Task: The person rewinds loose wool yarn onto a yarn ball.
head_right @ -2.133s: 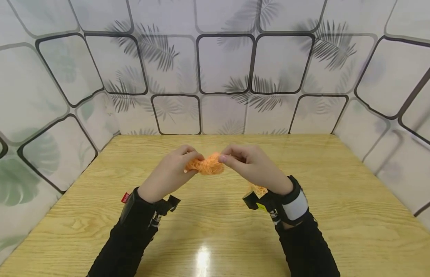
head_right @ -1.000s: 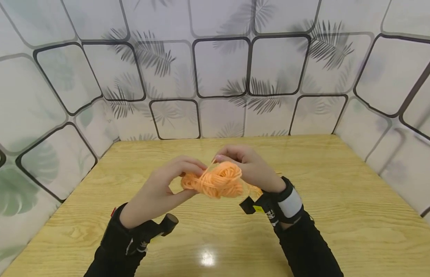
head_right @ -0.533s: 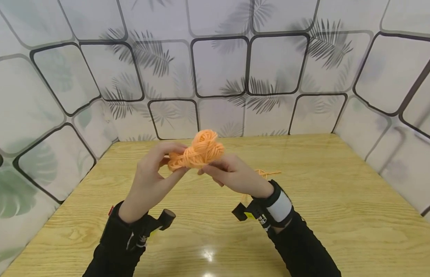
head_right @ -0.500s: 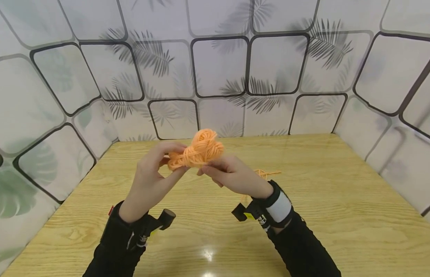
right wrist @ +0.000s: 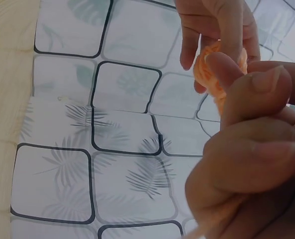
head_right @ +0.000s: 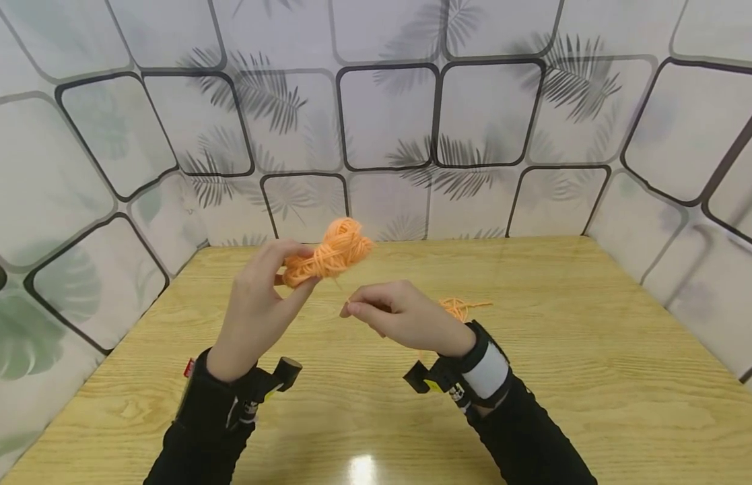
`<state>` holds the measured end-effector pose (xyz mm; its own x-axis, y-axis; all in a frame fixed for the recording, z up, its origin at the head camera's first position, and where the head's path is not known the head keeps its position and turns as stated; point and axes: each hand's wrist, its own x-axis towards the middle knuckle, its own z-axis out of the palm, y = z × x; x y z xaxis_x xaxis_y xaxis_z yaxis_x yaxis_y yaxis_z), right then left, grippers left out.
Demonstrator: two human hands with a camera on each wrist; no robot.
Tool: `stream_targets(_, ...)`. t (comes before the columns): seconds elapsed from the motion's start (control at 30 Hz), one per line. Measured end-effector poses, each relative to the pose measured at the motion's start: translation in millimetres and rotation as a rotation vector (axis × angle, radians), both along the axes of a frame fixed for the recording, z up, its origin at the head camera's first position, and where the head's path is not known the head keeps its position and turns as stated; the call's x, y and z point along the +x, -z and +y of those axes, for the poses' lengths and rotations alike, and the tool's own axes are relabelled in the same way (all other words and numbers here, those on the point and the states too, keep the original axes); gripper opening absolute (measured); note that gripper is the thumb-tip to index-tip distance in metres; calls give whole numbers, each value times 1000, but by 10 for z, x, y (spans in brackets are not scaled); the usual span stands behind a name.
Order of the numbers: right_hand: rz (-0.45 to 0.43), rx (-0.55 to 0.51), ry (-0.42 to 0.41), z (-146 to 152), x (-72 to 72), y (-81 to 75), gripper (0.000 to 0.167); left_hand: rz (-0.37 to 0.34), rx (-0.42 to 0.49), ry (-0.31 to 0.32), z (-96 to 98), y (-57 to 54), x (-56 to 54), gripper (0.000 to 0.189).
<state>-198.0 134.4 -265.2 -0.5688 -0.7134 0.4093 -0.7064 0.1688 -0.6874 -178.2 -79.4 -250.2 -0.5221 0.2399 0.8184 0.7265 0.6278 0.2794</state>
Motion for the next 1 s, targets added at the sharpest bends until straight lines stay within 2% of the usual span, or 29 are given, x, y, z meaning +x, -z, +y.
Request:
stream_targets(0.17,24,22,4,21,8,-6,20,-36,-30,-71,-23,13,-36,34)
stream_targets(0.33,59,29,6,85,16,-34,16,-81,-65,-96,-32,37,-68,39)
stream_targets(0.57,122,-19,12,198,48,-124,15,-121,-120,-62,-23,25,-80,31)
stream_targets(0.8,175,-66,73,316,79,-206,17,-204,-209,-28,-8,26,-84,31)
stream_targets(1.0,186,-154,119,423,117,-237,18,-250,-304,0,10,75,-73,34)
